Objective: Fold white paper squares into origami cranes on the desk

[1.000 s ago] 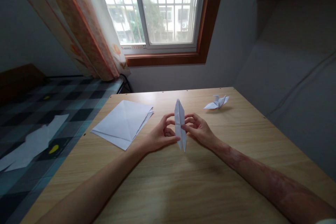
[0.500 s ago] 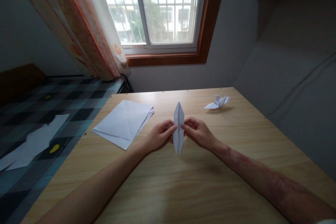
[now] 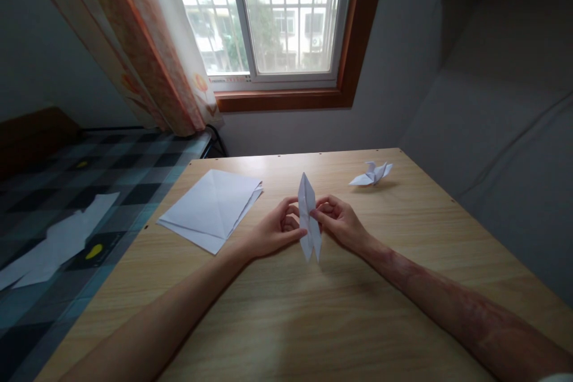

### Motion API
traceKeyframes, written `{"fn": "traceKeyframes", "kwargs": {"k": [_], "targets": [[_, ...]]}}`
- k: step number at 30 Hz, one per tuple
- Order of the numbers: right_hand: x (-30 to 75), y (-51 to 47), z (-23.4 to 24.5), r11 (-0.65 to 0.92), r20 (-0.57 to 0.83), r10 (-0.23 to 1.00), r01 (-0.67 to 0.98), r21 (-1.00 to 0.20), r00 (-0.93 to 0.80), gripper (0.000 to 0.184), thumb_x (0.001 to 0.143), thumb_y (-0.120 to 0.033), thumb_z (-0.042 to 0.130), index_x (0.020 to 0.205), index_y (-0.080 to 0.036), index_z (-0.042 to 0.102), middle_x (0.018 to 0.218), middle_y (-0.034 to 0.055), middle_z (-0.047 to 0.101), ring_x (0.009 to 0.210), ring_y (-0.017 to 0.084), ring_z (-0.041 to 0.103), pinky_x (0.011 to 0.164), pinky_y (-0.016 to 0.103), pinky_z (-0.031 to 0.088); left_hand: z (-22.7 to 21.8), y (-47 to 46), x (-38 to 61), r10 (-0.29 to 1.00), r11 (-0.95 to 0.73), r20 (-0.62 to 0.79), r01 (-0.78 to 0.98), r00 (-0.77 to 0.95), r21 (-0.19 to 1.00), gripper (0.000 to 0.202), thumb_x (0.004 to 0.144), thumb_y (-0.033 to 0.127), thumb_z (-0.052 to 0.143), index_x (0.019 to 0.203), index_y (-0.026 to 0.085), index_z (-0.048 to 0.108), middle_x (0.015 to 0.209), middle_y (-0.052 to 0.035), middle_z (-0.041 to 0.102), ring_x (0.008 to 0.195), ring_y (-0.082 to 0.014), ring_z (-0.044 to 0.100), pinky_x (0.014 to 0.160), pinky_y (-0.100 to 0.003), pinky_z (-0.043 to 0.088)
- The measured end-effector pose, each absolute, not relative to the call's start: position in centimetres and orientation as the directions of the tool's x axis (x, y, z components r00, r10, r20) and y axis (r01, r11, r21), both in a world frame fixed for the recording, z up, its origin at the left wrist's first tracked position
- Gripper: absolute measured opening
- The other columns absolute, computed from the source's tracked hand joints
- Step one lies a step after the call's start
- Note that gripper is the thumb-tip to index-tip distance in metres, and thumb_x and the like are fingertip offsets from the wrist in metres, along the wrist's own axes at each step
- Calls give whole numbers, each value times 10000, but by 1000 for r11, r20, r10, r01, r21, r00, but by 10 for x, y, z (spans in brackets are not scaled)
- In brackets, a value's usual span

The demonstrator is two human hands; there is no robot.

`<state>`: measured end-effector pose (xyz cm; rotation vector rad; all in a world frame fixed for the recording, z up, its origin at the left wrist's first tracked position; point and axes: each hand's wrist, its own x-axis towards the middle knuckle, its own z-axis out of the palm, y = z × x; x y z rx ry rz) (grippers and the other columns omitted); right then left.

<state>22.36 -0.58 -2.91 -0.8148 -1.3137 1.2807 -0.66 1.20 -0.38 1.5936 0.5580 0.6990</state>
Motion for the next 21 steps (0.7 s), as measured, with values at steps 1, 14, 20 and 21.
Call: {"fn": "traceKeyframes", "kwargs": {"k": [1, 14, 20, 21], "targets": [[224, -5, -29, 185, 223, 959, -206, -961, -175, 358, 905, -501, 893, 1012, -222, 696, 759, -21, 756, 635, 151, 703, 583, 259, 545, -4, 12, -7, 727, -143, 126, -30, 675, 989, 603, 976, 378, 815, 1454, 223, 482, 1211, -92, 707, 797, -117, 694, 637, -202, 474], [221, -10, -23, 148, 183, 953, -154, -977, -241, 404, 884, -524, 901, 1040, -232, 669, 806, 6, 814, 682, 181, 756, 656, 290, 602, 5, 8, -5, 777, -83, 35, 47, 628, 995, 422, 945, 550, 806, 1027, 175, 631, 743, 19, 664, 638, -117, 556, 583, -221, 348], [222, -10, -24, 163, 190, 942, -119, -979, -278, 381, 924, -515, 865, 1080, -224, 675, 841, 17, 824, 713, 183, 766, 675, 285, 598, 0, 13, -5, 816, -109, 43, 80, 576, 991, 414, 934, 552, 817, 974, 162, 684, 747, 7, 681, 661, -131, 595, 573, -220, 374], [223, -9, -25, 165, 193, 941, -120, -979, -278, 381, 932, -519, 856, 1085, -223, 672, 837, 17, 822, 715, 186, 767, 673, 286, 598, -1, 13, -4, 821, -114, 54, 71, 568, 991, 414, 930, 549, 820, 969, 156, 697, 791, -13, 712, 701, -145, 629, 593, -226, 409]]}}
